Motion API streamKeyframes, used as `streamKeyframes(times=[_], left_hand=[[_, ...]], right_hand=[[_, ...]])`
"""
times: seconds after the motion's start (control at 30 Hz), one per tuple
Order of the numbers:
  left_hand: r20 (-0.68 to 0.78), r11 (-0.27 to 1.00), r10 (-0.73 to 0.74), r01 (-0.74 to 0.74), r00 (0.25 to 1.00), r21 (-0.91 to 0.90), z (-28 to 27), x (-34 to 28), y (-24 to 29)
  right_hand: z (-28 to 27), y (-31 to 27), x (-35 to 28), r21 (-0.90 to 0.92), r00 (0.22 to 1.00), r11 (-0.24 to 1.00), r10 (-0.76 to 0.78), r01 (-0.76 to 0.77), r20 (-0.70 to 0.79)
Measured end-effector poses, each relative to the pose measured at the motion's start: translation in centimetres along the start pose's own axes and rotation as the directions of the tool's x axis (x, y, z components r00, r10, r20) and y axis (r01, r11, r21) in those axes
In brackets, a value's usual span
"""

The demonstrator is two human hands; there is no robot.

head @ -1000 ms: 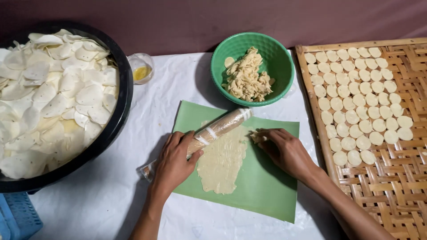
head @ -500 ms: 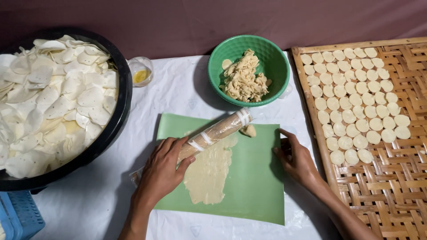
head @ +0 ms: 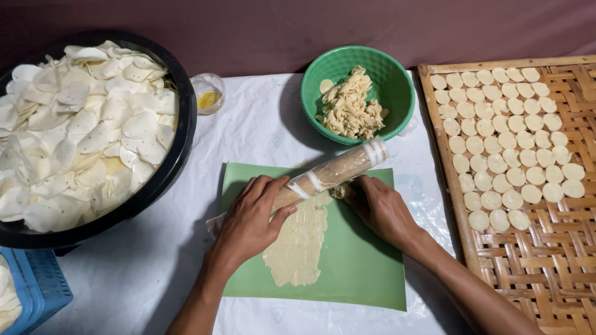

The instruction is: Roll out cracker dough and cut into small circles using a circular tool.

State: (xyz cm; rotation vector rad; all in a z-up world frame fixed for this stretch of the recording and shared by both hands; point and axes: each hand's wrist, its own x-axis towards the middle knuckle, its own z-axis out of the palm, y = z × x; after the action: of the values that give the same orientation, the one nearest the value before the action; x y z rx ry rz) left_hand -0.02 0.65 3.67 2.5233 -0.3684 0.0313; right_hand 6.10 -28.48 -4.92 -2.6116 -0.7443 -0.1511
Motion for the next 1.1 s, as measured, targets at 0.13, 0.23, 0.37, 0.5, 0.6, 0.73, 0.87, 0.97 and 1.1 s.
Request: streamKeyframes(times=[0.13,0.23,0.37,0.5,0.6,0.73,0.87,0.97,1.1], left_hand=[[0.007,0.997,0.072,-0.072,0.997,0.031,2.0,3.0,0.7],[0.068,0.991,0.126,-0.129,0.990,0.041,3.6,4.6,0.7],[0.144,0.985,0.159,-0.167,0.977,0.043,4.0,5.6,0.7],[0.170,0.981,0.188,-0.193,0.967,0.016,4.3,5.9,0.2],[0.173,0.966,0.240,-0.253,0.955,0.053,4.3,6.1,0.0],[0.167,0.947,0.281,-0.301,0.945,0.109,5.3,5.7,0.0],[0.140,0.916,0.341,-0.362,0.930,0.175,6.3,5.1,0.2],[0.110,0.881,0.390,-0.405,0.914,0.246,6.5,4.8,0.3],[0.082,0.907,0.365,-0.374,0.928,0.195,7.7,4.5,-0.5]], right_hand=[[1.9,1.3,-0.6,-0.109,0.987,0.985,-0.139,0.130,-0.079],[2.1,0.9,-1.2,-0.224,0.980,0.964,-0.168,0.141,-0.107],[0.5,-0.3,-1.7,-0.239,0.966,0.951,-0.231,0.197,-0.121],[-0.5,-1.0,-2.4,-0.155,0.957,0.954,-0.274,0.259,-0.092],[-1.9,-1.6,-2.2,-0.108,0.960,0.958,-0.274,0.267,-0.059],[-1.3,2.0,-2.6,0.016,0.982,0.983,-0.180,0.181,-0.053],[-2.8,3.1,1.2,-0.127,0.960,0.992,-0.034,-0.002,-0.278],[-2.5,2.5,2.8,-0.222,0.988,0.969,0.078,-0.107,-0.135],[-1.6,1.2,1.3,-0.333,0.988,0.935,0.078,-0.118,-0.130]])
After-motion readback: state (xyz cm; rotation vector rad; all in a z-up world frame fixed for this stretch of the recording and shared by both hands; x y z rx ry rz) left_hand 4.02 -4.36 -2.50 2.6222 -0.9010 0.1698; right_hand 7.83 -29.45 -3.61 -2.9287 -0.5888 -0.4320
